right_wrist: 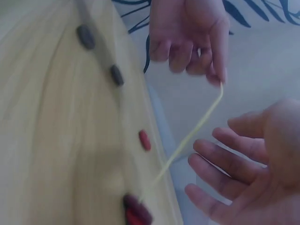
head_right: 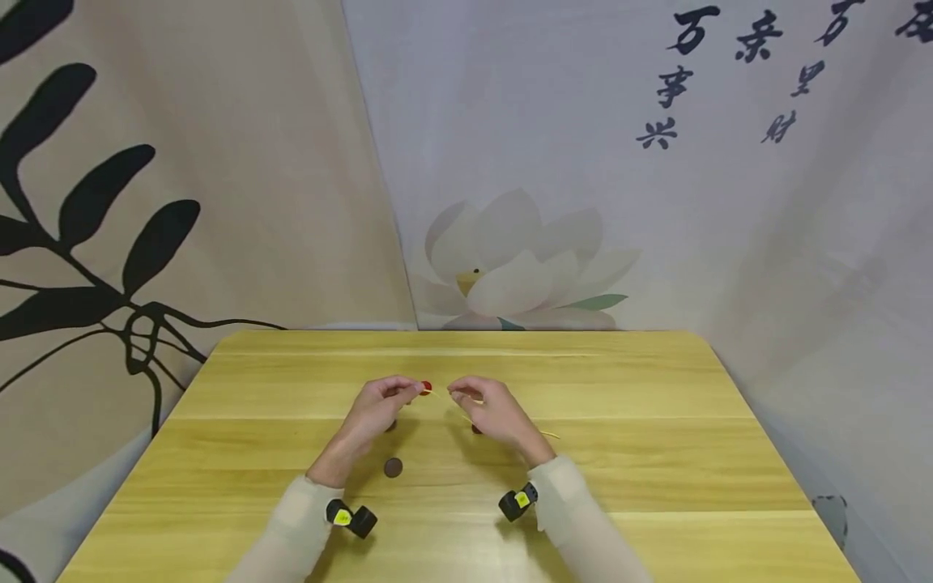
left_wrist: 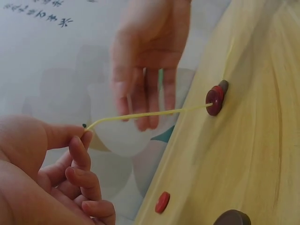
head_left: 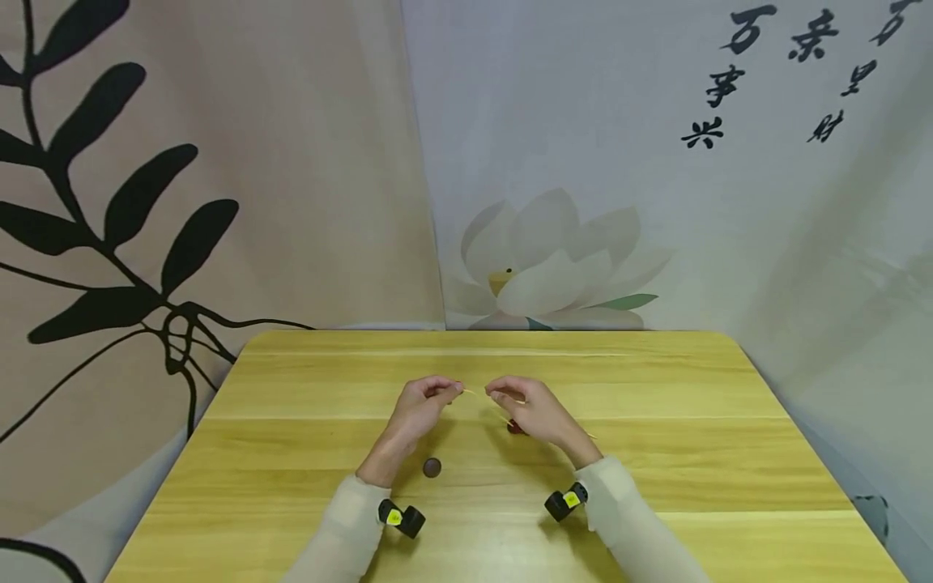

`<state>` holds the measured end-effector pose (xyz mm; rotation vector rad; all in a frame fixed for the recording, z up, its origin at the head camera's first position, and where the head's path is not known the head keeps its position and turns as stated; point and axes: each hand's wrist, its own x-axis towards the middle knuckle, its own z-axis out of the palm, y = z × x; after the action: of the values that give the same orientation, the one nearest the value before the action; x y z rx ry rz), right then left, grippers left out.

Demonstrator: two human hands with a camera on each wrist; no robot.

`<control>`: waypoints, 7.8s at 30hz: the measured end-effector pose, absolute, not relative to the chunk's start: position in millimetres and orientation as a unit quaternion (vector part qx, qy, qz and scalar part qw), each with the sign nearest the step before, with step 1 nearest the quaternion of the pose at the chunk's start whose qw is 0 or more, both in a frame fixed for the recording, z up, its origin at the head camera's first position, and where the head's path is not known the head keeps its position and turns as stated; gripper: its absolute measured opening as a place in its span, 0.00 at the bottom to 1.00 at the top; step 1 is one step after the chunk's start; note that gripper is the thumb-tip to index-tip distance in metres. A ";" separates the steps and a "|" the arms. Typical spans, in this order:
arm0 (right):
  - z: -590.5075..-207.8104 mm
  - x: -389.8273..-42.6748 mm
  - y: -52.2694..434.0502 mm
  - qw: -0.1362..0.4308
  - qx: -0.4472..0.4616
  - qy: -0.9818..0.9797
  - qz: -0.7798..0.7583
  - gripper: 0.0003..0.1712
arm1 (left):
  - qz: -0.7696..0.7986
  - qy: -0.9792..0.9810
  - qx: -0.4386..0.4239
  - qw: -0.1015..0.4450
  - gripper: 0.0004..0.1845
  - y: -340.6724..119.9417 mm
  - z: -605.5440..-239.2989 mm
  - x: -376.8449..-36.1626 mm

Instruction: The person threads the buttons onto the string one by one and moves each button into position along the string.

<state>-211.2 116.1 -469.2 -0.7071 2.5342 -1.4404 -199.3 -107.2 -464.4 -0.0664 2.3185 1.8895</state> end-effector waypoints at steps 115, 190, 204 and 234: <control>-519.4 -254.2 110.0 0.160 -0.084 0.782 -0.597 0.11 | 0.393 0.902 0.060 0.169 0.09 -129.1 -500.6 -272.2; -464.9 -203.1 93.1 0.046 -0.070 0.807 -0.585 0.08 | 0.612 0.788 -0.069 0.022 0.07 -123.7 -478.8 -226.5; -433.7 -187.4 86.6 0.043 -0.079 0.813 -0.576 0.08 | 0.648 0.759 -0.053 0.012 0.08 -118.8 -473.0 -220.0; -463.8 -189.1 83.9 0.023 -0.082 0.824 -0.560 0.07 | 0.669 0.742 -0.039 0.035 0.11 -104.7 -472.8 -202.3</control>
<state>-189.1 83.9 -463.8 -0.2549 2.5512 -1.7344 -202.3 -104.7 -472.8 -0.1201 2.2807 2.0554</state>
